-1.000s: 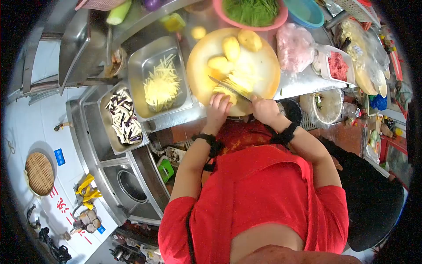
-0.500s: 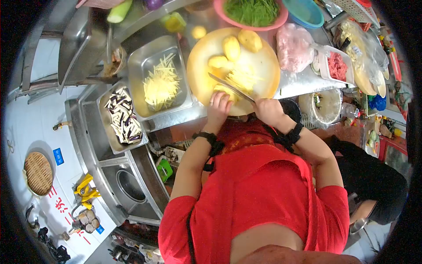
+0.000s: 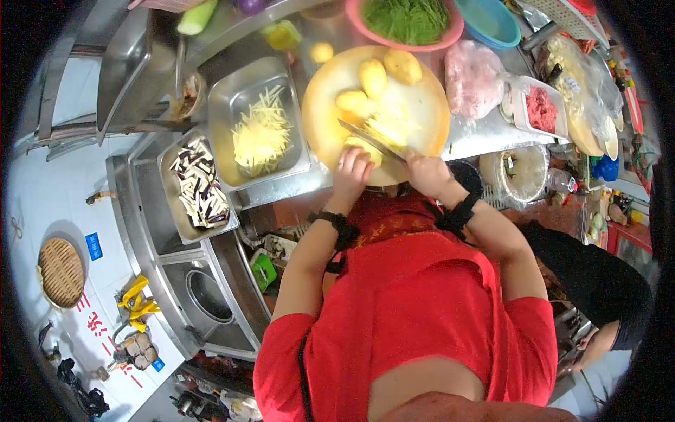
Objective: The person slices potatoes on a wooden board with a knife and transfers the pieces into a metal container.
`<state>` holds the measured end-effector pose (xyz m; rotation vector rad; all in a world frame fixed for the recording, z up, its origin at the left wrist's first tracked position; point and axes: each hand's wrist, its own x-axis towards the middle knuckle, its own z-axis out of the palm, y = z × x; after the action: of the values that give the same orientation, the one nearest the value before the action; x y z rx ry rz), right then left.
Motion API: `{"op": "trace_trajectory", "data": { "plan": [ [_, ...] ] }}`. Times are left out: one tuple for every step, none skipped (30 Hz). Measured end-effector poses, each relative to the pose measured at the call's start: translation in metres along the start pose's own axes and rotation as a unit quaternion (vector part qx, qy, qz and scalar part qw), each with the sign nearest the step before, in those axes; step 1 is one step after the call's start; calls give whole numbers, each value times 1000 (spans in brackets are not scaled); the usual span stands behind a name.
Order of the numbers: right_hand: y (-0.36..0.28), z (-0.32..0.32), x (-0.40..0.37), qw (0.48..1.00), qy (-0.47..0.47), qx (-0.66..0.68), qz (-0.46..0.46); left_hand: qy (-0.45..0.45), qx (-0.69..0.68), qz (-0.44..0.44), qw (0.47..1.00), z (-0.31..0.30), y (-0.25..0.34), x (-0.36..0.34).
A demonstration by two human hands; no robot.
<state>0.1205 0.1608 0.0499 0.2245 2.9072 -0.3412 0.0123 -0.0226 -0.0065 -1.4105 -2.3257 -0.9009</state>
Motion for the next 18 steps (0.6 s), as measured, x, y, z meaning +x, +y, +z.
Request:
{"op": "trace_trajectory", "data": {
  "plan": [
    [1,-5,-5,1000,11,2,-13,-11,10,-16,1000,0,1,-5],
    [4,-11,-3,999,26,0,-27,-16,23,-30,999,3,-1,-4],
    [5,-14,-3,999,27,-1,-28,-14,23,-30,999,1,-1,-3],
    [2,-14,-6,999,39,9,-30,-33,14,-61,997,-2,1,-5],
    [0,-13,-8,998,50,20,-31,-53,6,-93,994,-4,3,-8],
    [-2,-7,-9,998,46,22,-30,-57,4,-96,994,-6,4,-11],
    [-3,2,-6,999,25,11,-22,-56,0,-78,995,-6,4,-10],
    [-3,5,0,1000,12,-3,-14,-50,-1,-56,997,-7,0,-5],
    [1,1,5,1000,17,-5,-17,-45,2,-53,998,-7,-2,0],
    [4,-2,5,1000,10,-4,-23,-52,5,-53,997,-9,0,1],
    [5,-4,2,1000,0,-1,-27,-62,6,-54,997,-10,3,-1],
    [4,-11,2,1000,2,-2,-26,-61,6,-52,997,-8,2,1],
    [2,-18,-1,1000,4,-1,-22,-56,13,-48,997,-7,2,1],
    [-1,-21,-3,1000,2,2,-18,-53,21,-47,997,-7,4,-2],
    [-3,-17,-3,1000,-2,3,-20,-55,21,-51,997,-7,4,-3],
    [-5,-11,-2,1000,7,11,-22,-53,12,-51,997,-7,3,-3],
    [-5,-5,-1,999,19,18,-24,-49,4,-49,998,-7,2,-3],
    [-4,-1,0,999,21,17,-24,-48,4,-47,998,-7,2,-2]
  ]
}}
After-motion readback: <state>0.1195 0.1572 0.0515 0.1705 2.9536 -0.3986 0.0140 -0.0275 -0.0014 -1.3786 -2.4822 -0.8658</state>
